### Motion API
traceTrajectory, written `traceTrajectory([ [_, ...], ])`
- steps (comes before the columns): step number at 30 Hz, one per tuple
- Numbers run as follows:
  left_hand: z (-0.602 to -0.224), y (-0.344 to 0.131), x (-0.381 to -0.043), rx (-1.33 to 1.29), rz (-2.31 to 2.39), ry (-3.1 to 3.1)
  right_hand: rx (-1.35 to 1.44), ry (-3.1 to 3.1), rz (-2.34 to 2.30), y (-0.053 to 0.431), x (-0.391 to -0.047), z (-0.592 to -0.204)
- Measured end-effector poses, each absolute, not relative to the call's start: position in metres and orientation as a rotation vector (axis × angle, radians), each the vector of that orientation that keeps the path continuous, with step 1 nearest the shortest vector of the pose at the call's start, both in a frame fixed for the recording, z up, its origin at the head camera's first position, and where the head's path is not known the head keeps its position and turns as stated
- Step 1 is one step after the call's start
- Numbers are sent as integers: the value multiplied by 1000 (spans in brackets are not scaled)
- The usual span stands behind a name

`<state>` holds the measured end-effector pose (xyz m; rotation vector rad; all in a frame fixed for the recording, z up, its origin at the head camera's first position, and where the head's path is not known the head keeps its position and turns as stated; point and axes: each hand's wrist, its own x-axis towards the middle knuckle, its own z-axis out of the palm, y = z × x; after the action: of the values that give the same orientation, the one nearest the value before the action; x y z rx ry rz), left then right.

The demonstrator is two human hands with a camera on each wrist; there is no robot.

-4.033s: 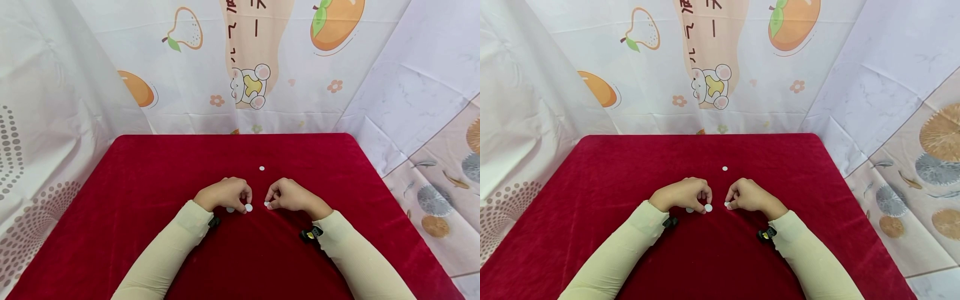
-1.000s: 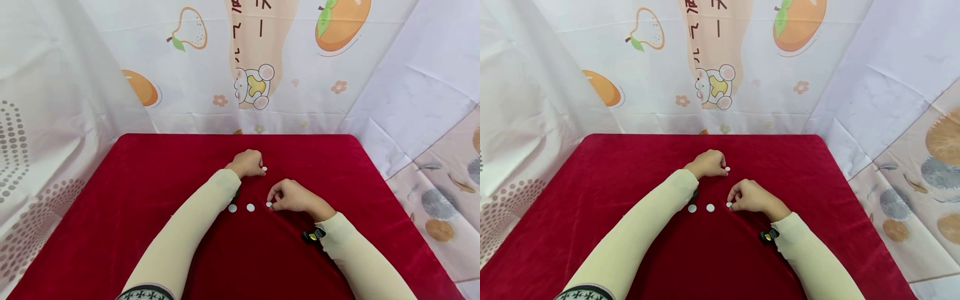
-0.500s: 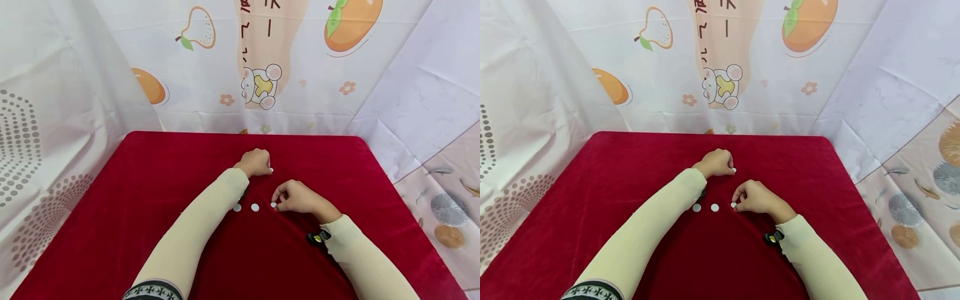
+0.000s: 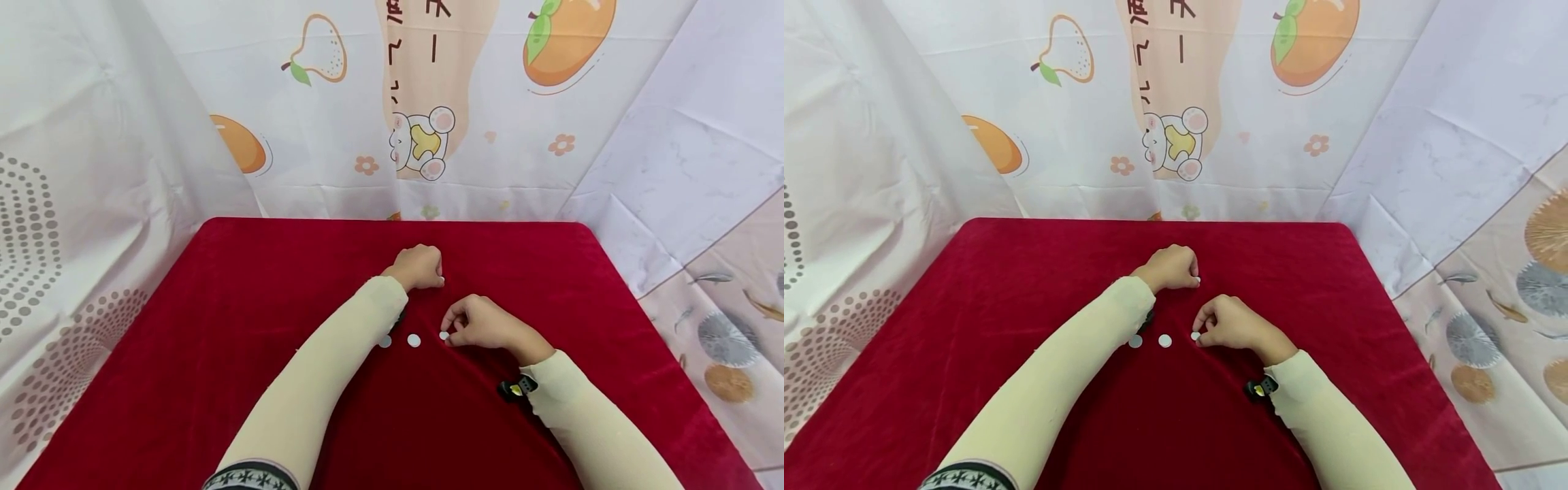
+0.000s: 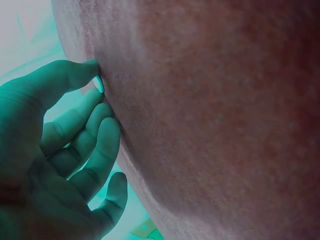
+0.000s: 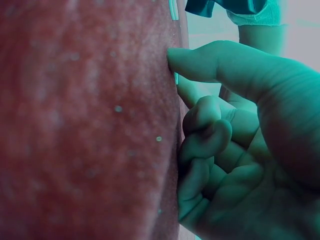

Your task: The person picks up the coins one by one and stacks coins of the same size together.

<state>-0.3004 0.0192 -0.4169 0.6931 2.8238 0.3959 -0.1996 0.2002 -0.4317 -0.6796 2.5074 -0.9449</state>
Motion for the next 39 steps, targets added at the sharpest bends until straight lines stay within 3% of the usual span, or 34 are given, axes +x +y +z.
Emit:
traceTrajectory([
  [39,-393,-12,-278,886,341,2995,-673,2509,-950,200,-199,-432],
])
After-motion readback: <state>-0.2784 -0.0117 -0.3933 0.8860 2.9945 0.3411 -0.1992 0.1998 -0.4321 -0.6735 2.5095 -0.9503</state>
